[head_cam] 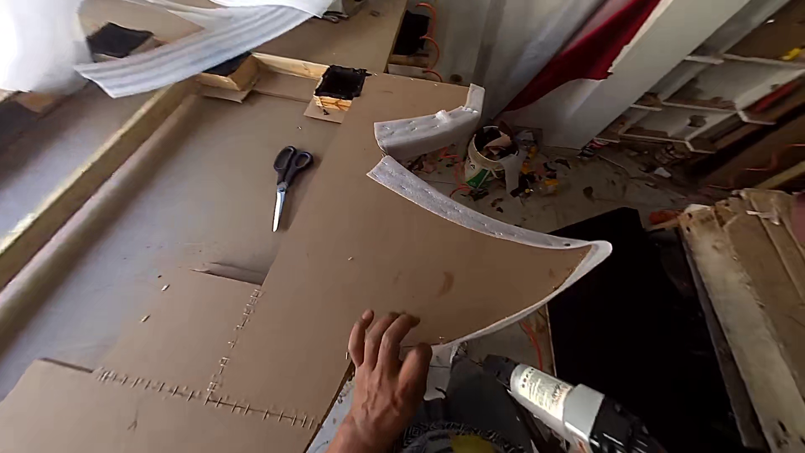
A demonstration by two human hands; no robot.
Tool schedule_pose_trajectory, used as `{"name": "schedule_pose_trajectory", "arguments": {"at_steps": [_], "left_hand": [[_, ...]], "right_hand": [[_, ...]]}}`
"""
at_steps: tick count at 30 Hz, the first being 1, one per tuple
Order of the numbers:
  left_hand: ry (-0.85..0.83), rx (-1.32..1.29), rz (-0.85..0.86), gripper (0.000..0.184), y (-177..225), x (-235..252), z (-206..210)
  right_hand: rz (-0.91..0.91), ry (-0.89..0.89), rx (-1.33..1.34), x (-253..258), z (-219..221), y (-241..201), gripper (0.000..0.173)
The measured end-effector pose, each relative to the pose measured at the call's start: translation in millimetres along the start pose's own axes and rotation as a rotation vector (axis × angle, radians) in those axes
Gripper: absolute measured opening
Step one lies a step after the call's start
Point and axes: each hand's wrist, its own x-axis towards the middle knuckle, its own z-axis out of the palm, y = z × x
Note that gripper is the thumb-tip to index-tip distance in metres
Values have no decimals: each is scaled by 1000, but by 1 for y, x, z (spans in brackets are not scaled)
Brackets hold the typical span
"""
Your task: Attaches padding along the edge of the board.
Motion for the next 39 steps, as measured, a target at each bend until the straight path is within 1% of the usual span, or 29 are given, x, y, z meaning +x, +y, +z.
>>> {"name": "schedule_pose_trajectory", "arguments": {"at_steps": [3,6,9,12,14,16,18,19,24,25,30,32,34,37,39], "left_hand": [[-27,-118,90,21,-10,8,-1],[-107,-214,165,25,-15,19,0],[-217,-315,249,32,-18,25,3],[-300,-327,312,47,-18,26,5],[-354,-293,329,45,-17,27,7],[-404,-256,295,33,-18,25,8],[-386,-249,262,21,-21,22,10],[-373,-256,253,19,-23,23,10],[-388,-361,210,12,-31,29,7],[-389,-370,211,14,-33,29,7],[-344,-370,186,12,-28,29,7],[-353,-359,143,15,-26,30,3],[-380,-325,78,24,-26,35,-2],[-444,-237,-16,41,-23,48,-8],[-439,-177,-72,57,-23,54,-8]], "right_hand": [[8,119,-29,-9,29,-29,37],[17,238,-54,-9,50,-51,35],[33,314,-71,-5,67,-60,32],[99,351,-109,2,80,-63,35],[131,382,-118,12,85,-63,35],[129,414,-122,23,91,-56,37],[115,430,-140,30,92,-51,40],[109,435,-130,31,92,-51,40],[142,430,-16,11,83,-59,34],[136,430,-7,7,81,-59,33],[87,442,-27,-5,80,-60,30],[69,440,-29,-8,80,-60,30],[59,426,-41,-10,82,-62,31],[83,404,-52,-8,88,-70,32],[118,394,-51,-4,92,-76,31]]}}
